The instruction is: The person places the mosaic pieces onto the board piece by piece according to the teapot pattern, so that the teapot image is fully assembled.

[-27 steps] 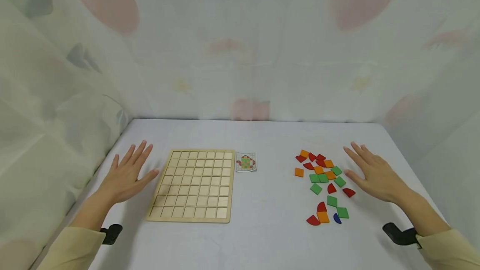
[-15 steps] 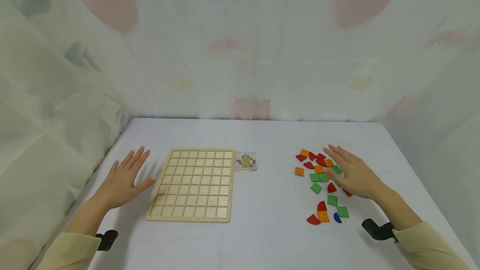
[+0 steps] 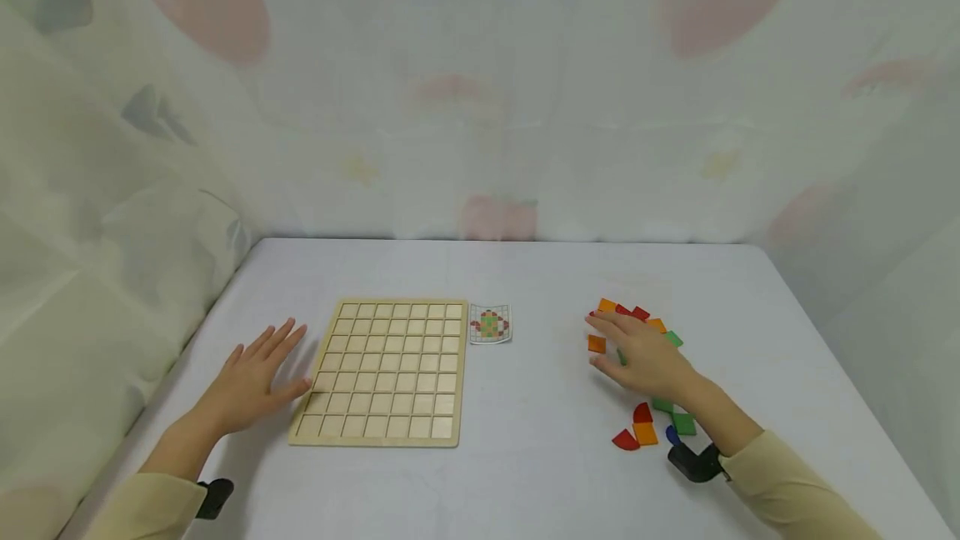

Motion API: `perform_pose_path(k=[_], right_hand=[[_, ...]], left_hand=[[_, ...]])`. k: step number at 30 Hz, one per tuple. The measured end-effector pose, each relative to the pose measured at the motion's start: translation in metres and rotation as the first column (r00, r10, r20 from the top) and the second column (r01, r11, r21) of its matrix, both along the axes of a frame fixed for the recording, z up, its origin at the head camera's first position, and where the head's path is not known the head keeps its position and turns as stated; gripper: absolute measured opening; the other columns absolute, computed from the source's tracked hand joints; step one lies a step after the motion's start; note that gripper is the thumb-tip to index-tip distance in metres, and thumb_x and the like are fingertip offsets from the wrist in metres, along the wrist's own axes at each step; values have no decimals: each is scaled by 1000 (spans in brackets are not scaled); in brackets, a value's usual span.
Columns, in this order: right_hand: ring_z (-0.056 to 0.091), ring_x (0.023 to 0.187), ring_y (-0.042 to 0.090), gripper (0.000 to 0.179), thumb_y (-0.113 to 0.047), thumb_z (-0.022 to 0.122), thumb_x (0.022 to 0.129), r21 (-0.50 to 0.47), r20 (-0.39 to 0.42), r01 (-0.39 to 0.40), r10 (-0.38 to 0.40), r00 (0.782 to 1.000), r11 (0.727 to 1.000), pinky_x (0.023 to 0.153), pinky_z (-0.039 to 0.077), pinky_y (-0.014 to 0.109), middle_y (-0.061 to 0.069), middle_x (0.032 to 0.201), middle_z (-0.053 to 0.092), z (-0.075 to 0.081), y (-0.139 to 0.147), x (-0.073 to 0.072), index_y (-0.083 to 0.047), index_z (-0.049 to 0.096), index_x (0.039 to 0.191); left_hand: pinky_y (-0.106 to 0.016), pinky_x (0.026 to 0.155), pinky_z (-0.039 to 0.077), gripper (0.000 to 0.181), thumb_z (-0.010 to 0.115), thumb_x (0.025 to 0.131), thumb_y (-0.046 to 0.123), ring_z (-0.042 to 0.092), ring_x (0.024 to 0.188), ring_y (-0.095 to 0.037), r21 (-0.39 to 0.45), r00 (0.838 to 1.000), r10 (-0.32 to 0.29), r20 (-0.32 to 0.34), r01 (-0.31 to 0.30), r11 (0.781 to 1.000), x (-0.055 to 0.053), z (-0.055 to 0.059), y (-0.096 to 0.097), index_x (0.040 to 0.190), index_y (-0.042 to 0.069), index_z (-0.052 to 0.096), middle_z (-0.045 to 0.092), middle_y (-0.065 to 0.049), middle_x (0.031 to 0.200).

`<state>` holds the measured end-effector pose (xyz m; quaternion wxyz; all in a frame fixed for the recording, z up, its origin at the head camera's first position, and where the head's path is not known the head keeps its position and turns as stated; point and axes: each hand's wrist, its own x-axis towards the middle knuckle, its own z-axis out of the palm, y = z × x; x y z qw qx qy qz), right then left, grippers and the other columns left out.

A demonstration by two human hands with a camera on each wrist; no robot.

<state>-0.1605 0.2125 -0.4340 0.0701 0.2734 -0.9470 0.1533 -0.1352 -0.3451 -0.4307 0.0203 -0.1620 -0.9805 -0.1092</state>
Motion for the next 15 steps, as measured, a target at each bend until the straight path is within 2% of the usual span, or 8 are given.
perform_pose_path(k=[11, 15], right_hand=[[47, 124, 25, 61, -43, 64, 83, 6, 64, -61, 60, 996, 998, 97, 42, 48, 4, 135, 50, -6, -45, 0, -15, 49, 134], [45, 125, 24, 60, -42, 63, 83, -3, 76, -94, 94, 993, 996, 98, 41, 47, 3, 136, 49, -6, -62, -3, -15, 48, 135]], left_hand=[[-71, 96, 16, 77, 58, 85, 50, 23, 133, -45, -24, 998, 14, 64, -12, 1000, -3, -8, -6, 147, 18, 24, 20, -12, 152], [-71, 95, 17, 75, 58, 85, 48, 25, 131, -46, -27, 998, 2, 65, 0, 1000, -6, -9, -6, 146, 19, 26, 22, -13, 151]])
